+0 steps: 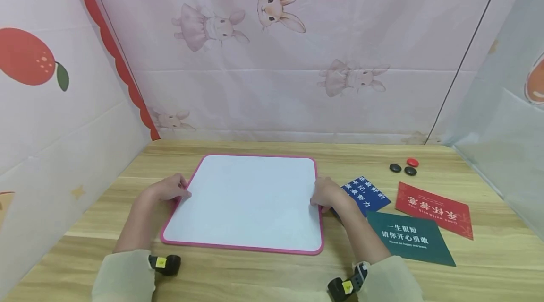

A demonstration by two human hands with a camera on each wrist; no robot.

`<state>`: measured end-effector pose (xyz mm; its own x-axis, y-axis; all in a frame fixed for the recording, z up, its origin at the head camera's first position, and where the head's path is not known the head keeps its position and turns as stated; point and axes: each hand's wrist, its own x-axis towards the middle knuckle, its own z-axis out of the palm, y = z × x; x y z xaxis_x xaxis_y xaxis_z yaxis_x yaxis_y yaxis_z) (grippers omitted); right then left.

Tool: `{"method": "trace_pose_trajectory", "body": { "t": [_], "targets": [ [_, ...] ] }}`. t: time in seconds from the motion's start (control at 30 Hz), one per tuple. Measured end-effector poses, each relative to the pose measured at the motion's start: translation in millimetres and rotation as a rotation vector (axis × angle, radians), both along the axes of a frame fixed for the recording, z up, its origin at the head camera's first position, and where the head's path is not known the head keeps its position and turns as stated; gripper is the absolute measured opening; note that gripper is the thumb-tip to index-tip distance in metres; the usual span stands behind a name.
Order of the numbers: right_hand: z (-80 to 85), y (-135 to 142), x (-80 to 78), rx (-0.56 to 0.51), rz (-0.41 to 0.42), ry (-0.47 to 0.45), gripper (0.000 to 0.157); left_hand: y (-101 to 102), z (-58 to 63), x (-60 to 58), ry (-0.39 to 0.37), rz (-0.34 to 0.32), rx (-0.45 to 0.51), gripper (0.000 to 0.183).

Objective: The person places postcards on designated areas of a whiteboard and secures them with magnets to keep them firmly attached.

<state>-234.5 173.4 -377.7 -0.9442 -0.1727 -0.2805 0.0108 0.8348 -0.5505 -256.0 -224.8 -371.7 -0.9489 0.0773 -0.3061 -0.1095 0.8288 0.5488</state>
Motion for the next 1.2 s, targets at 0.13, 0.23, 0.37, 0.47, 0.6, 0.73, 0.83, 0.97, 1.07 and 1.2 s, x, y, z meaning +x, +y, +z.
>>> {"method": "trace_pose_trajectory", "body": {
  "t": [0.13, 0.23, 0.37, 0.47, 0.6, 0.73, 0.83, 0.97, 1.07, 1.2],
  "targets": [
    [1.1, -1.2, 1.0, -0.005, -0.004, 0.002, 0.047, -8.8, -5.8, -5.8, 0.084, -0.011, 0.008, 0.022],
    [1.3, -1.9, 1.5, -0.014, -0.007, 0.002, 0.047, -15.3, -10.4, -9.3, 0.201, -0.058, -0.035, 0.028],
    [1.4, -1.4, 1.2, -0.016, -0.008, 0.002, 0.048, -22.4, -18.4, -13.3, 0.311, -0.113, -0.156, 0.048],
    [1.2, 0.4, 0.5, -0.006, 0.0, 0.004, 0.045, -26.0, -26.1, -16.2, 0.312, -0.132, -0.228, 0.059],
    [0.1, 2.8, 0.0, 0.003, 0.005, 0.004, 0.049, -27.5, -34.2, -17.9, 0.277, -0.149, -0.243, 0.064],
    [0.5, 4.4, 0.2, -0.002, 0.006, -0.001, 0.061, -26.3, -37.4, -18.3, 0.268, -0.15, -0.243, 0.065],
    [2.0, 5.0, 0.5, -0.019, 0.002, -0.015, 0.064, -25.1, -39.3, -18.4, 0.268, -0.142, -0.256, 0.067],
    [3.2, 6.6, 0.1, -0.053, 0.008, -0.028, 0.062, -24.7, -42.4, -18.5, 0.265, -0.13, -0.287, 0.068],
    [4.0, 8.7, -0.4, -0.058, 0.026, -0.023, 0.059, -25.1, -44.2, -18.5, 0.265, -0.125, -0.301, 0.068],
    [7.2, 12.6, 0.0, -0.045, 0.034, -0.01, 0.054, -24.5, -44.3, -19.2, 0.271, -0.127, -0.293, 0.066]
  ]
}}
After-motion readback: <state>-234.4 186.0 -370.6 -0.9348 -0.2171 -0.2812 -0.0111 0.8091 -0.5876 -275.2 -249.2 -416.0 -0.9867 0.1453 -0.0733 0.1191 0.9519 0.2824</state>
